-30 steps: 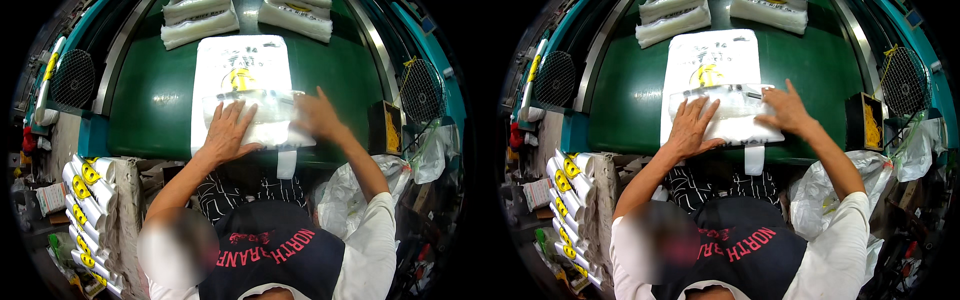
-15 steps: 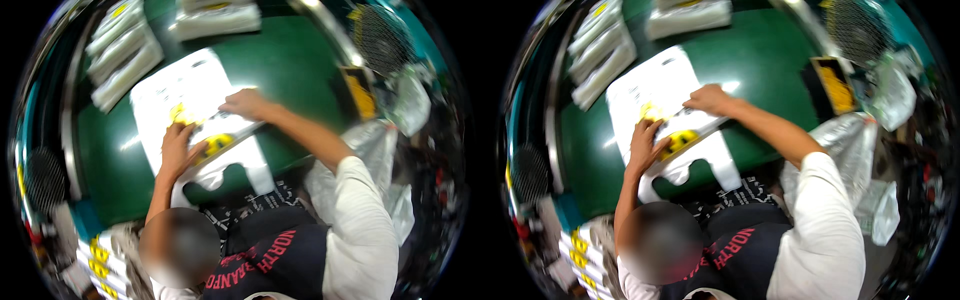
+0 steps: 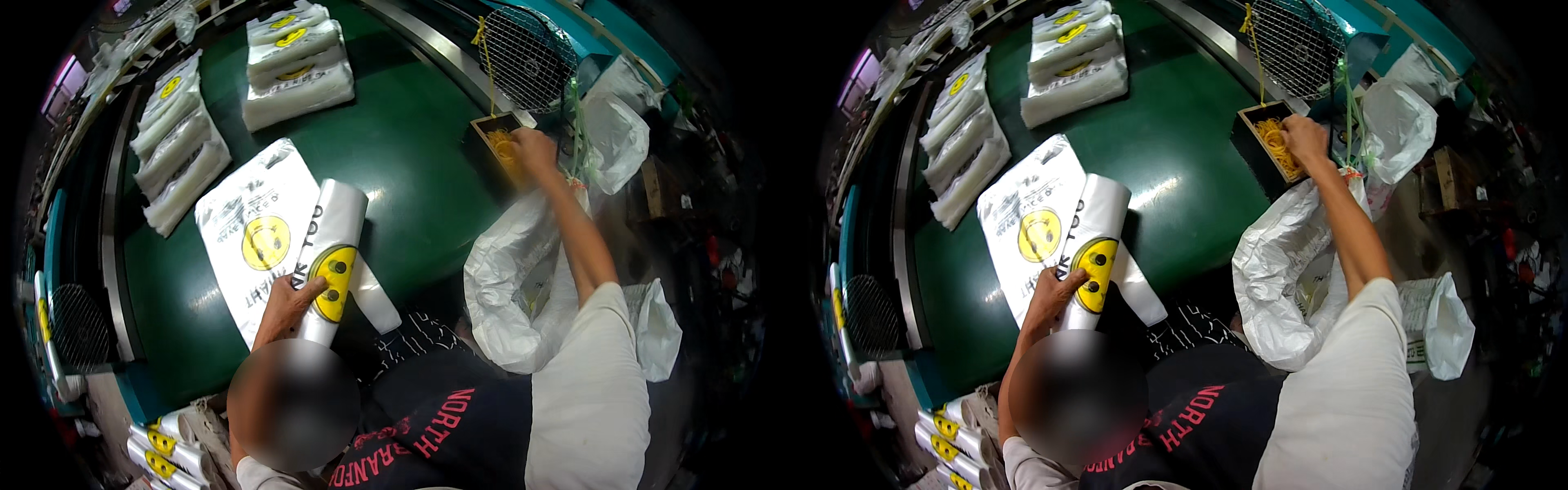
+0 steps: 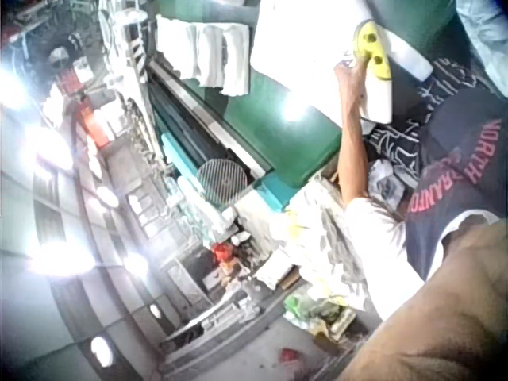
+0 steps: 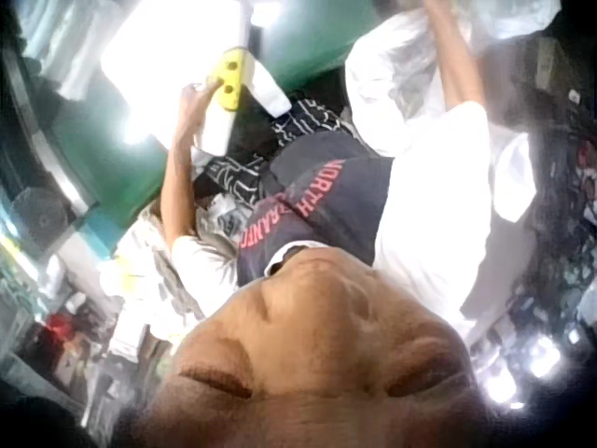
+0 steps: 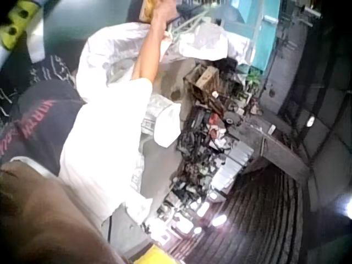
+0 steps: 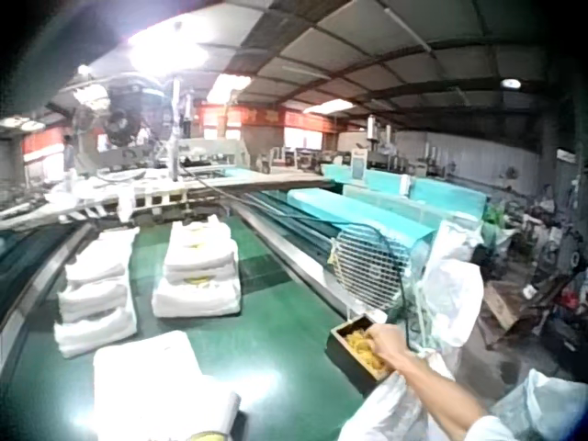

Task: The person folds individual plastic bags from a conveyor belt by hand, rolls them into cylinders, secures them with rubber bands, and then places the rolled bundles into a large white sack on the floor.

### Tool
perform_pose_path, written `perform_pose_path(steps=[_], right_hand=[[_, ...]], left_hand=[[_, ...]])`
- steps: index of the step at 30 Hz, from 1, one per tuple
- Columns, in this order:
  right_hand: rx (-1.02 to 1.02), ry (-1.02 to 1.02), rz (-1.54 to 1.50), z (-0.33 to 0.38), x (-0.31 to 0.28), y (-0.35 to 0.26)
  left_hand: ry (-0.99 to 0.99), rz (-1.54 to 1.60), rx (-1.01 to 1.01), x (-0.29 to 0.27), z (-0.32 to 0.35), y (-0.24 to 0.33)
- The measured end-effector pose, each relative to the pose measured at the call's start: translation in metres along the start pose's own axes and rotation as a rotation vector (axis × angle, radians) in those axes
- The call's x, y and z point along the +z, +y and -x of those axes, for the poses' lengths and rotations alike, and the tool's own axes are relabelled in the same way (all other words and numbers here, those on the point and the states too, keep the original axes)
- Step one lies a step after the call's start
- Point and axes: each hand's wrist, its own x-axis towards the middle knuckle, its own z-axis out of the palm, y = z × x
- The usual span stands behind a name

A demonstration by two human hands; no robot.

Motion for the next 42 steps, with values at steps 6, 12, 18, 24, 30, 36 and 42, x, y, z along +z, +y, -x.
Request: perform_pose_path(steps=[6, 12, 18, 24, 30, 36, 42], right_hand=[[0.017, -0.055, -0.105, -0.001, -0.037, -0.006], [-0.099, 0.067, -0.150, -0.005, -0.050, 0.019], [-0.628, -0.002, -0.423, 0.031, -0.089, -0.141], [-0.634, -0.469, -1.004, 0.094, -0.107, -0.208], [0.375, -1.053, -2.337, 0.111, -0.082, -0.247], [-1.046, -1.279, -1.546, 0.110, -0.110, -0.320], [-0.774, -0.943, -1.136, 0.117, -0.080, -0.390]], left_hand=[[-0.030, 0.402, 0.041, 0.014, 0.045, 0.019], [-0.045, 0.619, 0.244, 0.050, 0.044, 0.044], [-0.058, 0.540, 0.238, 0.053, 0.049, 0.047], [-0.145, 0.562, 0.297, 0.061, 0.063, 0.058], [-0.154, 0.236, 0.616, -0.011, 0.117, 0.004], [0.247, -0.068, 0.208, -0.080, 0.215, -0.086], [1.033, 0.260, -0.367, -0.204, 0.377, -0.109]])
